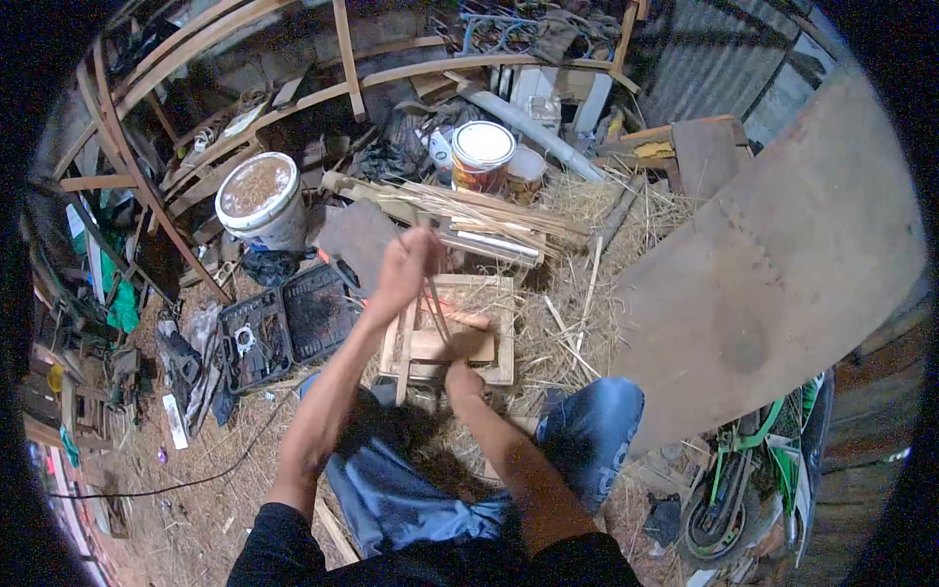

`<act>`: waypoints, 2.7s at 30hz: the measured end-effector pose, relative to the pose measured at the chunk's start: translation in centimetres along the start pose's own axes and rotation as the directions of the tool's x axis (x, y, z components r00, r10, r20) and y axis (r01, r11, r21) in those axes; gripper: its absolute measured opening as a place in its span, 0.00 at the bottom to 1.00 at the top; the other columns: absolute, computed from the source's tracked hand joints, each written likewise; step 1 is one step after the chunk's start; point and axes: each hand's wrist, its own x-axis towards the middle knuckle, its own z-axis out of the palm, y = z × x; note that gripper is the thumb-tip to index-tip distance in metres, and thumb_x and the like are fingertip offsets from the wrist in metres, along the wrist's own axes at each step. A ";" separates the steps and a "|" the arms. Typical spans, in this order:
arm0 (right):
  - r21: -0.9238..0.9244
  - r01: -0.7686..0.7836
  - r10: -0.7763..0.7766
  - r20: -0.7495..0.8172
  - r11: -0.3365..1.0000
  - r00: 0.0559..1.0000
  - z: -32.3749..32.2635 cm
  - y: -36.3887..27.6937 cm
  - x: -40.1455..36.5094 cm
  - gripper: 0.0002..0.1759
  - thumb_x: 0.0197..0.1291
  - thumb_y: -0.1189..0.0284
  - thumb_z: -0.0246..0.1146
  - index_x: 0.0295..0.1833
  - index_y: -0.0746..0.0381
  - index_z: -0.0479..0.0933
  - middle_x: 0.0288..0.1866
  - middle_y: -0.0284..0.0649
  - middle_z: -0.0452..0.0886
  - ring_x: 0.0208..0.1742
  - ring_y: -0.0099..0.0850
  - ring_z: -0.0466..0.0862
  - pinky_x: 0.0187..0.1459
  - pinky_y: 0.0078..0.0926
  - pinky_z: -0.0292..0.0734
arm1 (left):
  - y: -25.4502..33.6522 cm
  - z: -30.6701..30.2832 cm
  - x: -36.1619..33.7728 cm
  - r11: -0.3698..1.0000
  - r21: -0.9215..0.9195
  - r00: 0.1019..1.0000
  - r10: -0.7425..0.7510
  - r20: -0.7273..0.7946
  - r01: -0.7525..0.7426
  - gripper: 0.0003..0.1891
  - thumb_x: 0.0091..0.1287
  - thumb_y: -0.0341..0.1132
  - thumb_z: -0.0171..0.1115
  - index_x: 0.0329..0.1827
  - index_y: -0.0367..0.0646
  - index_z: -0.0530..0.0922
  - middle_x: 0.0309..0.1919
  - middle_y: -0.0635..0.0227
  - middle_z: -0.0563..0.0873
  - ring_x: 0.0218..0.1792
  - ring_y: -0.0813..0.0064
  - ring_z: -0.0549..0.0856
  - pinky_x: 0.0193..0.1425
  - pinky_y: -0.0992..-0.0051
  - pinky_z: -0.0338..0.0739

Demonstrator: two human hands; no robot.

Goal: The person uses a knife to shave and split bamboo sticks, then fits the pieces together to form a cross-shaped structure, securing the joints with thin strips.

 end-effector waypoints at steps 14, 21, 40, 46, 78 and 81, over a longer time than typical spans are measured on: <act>-0.315 0.296 -0.275 0.113 0.902 0.955 -20.7 1.6 -1.1 0.21 0.60 0.59 0.60 0.46 0.67 0.77 0.37 0.51 0.82 0.38 0.38 0.83 0.40 0.37 0.76 | -3.9 -15.9 0.8 0.690 -0.724 0.856 -0.373 -0.357 -0.001 0.21 0.71 0.56 0.43 0.28 0.49 0.62 0.17 0.80 0.57 0.16 0.87 0.55 0.17 0.85 0.53; 0.240 0.608 -0.613 -0.065 0.757 0.788 -16.2 -3.6 0.8 0.17 0.57 0.62 0.65 0.42 0.64 0.76 0.34 0.42 0.80 0.35 0.31 0.81 0.38 0.31 0.75 | -9.7 -10.8 2.2 0.616 -0.776 0.761 -0.567 -0.314 0.139 0.23 0.71 0.58 0.39 0.28 0.49 0.62 0.17 0.78 0.59 0.17 0.83 0.57 0.19 0.81 0.54; -0.055 0.442 -0.426 -0.394 0.895 0.814 -17.6 -4.3 5.4 0.15 0.52 0.69 0.67 0.46 0.59 0.80 0.38 0.48 0.83 0.40 0.46 0.82 0.43 0.39 0.76 | -9.3 -16.2 0.8 0.776 -0.576 0.575 -0.602 -0.554 0.257 0.26 0.74 0.56 0.34 0.43 0.40 0.70 0.18 0.76 0.63 0.15 0.83 0.60 0.16 0.80 0.56; -0.092 0.469 -0.476 -0.253 0.878 0.842 -15.6 -4.5 5.5 0.10 0.56 0.69 0.63 0.39 0.64 0.79 0.36 0.52 0.81 0.40 0.49 0.81 0.42 0.43 0.74 | -8.5 -17.0 0.1 0.607 -0.791 0.657 -0.627 -0.418 0.075 0.18 0.75 0.47 0.37 0.38 0.42 0.69 0.15 0.78 0.59 0.12 0.83 0.57 0.12 0.81 0.50; 0.680 0.562 -0.393 -0.408 0.472 0.824 -18.6 -6.7 -2.2 0.11 0.50 0.78 0.69 0.40 0.67 0.77 0.33 0.36 0.82 0.34 0.20 0.80 0.40 0.19 0.76 | -4.8 -0.7 -2.1 0.962 -0.170 0.955 -0.241 -0.175 0.212 0.15 0.61 0.26 0.64 0.49 0.37 0.70 0.36 0.68 0.79 0.39 0.81 0.79 0.43 0.81 0.75; 0.651 0.550 -0.383 -0.397 0.524 0.834 -18.5 -6.6 -2.1 0.11 0.50 0.78 0.69 0.40 0.66 0.77 0.32 0.35 0.82 0.34 0.20 0.80 0.40 0.19 0.76 | -5.2 -0.9 -2.0 0.940 -0.233 0.947 -0.286 -0.147 0.248 0.13 0.61 0.26 0.64 0.47 0.37 0.72 0.35 0.69 0.80 0.37 0.82 0.79 0.42 0.81 0.75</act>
